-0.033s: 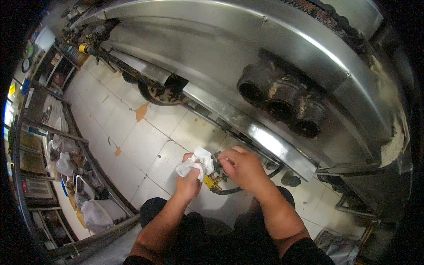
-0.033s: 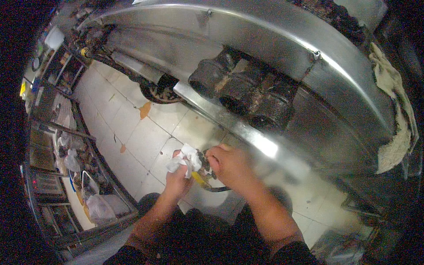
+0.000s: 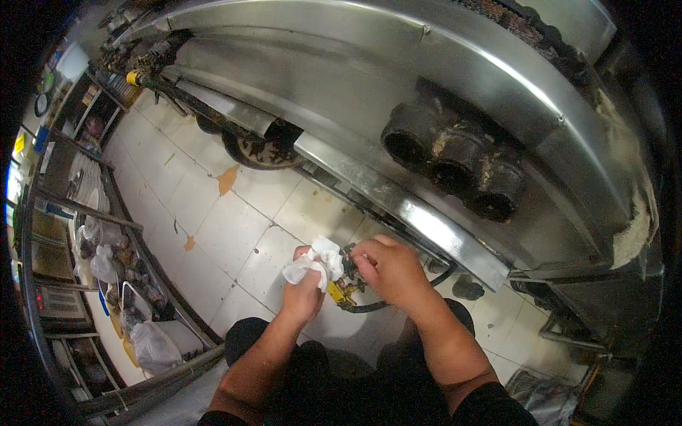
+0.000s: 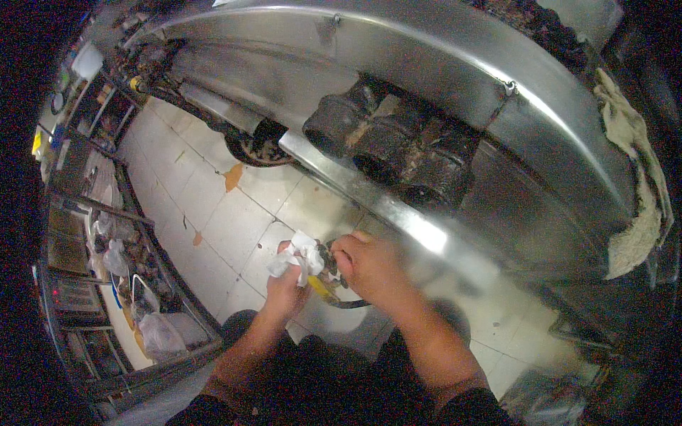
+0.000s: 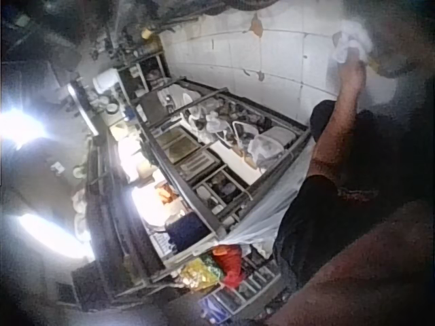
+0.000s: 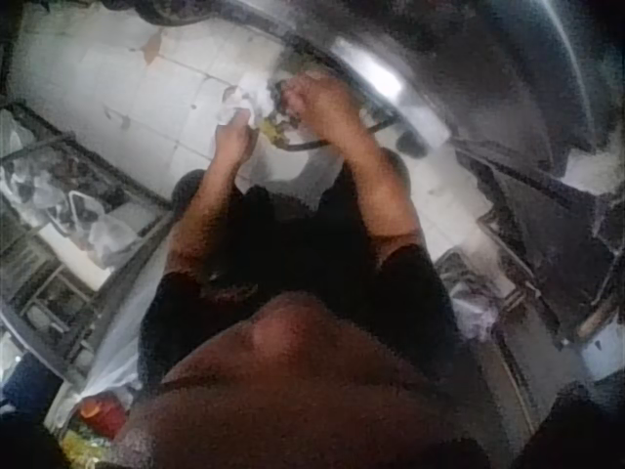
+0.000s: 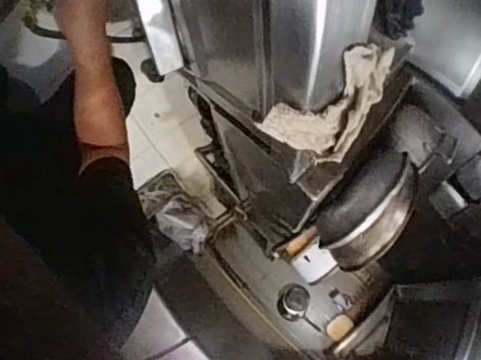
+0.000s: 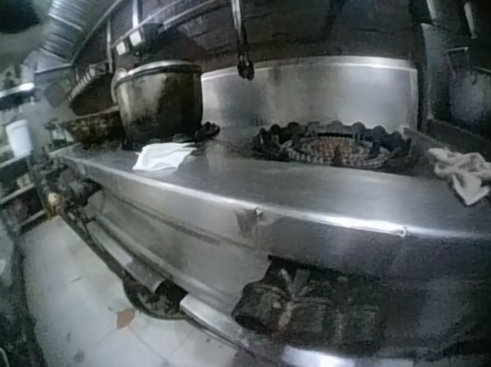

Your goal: The person cleans a brass stove valve with a cloth and manipulates its internal components by hand while crouched in a kitchen.

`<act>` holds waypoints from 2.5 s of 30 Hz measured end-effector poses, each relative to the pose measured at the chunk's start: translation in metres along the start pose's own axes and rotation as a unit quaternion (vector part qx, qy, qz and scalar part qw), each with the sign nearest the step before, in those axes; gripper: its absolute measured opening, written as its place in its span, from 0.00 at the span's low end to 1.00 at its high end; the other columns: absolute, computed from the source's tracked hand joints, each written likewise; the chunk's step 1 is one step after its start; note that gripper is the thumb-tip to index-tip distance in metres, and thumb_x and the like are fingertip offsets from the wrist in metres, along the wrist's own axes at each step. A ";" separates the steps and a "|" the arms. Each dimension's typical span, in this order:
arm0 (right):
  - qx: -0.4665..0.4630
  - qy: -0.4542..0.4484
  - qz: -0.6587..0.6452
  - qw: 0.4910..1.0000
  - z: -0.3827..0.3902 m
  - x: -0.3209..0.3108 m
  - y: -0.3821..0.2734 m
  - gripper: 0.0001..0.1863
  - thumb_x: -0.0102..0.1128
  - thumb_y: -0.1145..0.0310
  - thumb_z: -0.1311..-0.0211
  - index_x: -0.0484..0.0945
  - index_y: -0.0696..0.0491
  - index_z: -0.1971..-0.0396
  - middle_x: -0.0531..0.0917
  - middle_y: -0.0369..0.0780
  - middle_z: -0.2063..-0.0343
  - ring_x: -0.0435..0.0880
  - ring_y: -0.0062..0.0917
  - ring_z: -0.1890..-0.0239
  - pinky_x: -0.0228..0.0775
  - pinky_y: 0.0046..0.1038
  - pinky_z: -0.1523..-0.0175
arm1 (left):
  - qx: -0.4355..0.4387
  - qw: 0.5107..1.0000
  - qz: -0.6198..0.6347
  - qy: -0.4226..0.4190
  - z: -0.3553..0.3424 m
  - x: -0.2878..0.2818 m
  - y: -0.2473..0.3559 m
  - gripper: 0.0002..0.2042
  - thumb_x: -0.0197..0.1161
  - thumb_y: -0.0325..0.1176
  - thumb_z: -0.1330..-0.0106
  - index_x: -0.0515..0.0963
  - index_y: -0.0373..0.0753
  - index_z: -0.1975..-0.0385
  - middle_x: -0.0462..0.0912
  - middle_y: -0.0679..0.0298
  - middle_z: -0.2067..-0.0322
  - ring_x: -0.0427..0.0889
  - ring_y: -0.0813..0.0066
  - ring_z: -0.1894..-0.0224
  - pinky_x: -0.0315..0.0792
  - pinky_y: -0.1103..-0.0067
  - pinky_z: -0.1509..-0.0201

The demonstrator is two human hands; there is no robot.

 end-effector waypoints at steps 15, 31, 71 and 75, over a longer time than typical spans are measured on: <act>0.029 0.044 0.064 0.997 -0.006 -0.006 0.011 0.05 0.63 0.70 0.41 0.80 0.52 0.66 0.80 0.45 0.70 0.83 0.43 0.69 0.75 0.39 0.63 | -0.011 0.999 -0.014 0.033 0.001 -0.016 -0.018 0.24 0.67 0.20 0.50 0.75 0.41 0.50 0.73 0.55 0.49 0.77 0.54 0.47 0.74 0.69 0.46; 0.041 0.005 0.045 0.998 -0.002 0.007 0.008 0.05 0.61 0.70 0.38 0.80 0.54 0.64 0.81 0.47 0.68 0.82 0.47 0.64 0.75 0.42 0.59 | -0.112 0.974 0.195 0.036 -0.001 0.003 -0.009 0.19 0.55 0.32 0.35 0.66 0.44 0.44 0.75 0.64 0.54 0.77 0.73 0.53 0.74 0.75 0.50; 0.181 0.068 -0.108 0.975 0.018 -0.005 0.021 0.04 0.64 0.71 0.36 0.80 0.55 0.68 0.78 0.29 0.78 0.72 0.12 0.75 0.66 0.20 0.68 | -0.074 0.951 0.281 0.103 -0.004 -0.035 -0.005 0.22 0.63 0.30 0.31 0.68 0.40 0.38 0.72 0.56 0.41 0.74 0.66 0.41 0.70 0.68 0.36; 0.204 0.026 -0.216 0.954 0.021 0.020 0.009 0.03 0.63 0.72 0.35 0.80 0.55 0.66 0.78 0.28 0.77 0.72 0.11 0.74 0.65 0.19 0.68 | 0.026 0.999 0.033 -0.018 -0.007 -0.014 0.017 0.18 0.62 0.29 0.31 0.73 0.41 0.42 0.67 0.54 0.36 0.73 0.67 0.40 0.68 0.71 0.36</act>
Point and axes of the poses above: each hand's wrist, its own z-axis away from the middle knuckle, its own x-axis out of the palm, y = z × x, the point moved 9 cm from there along -z, towards the middle knuckle
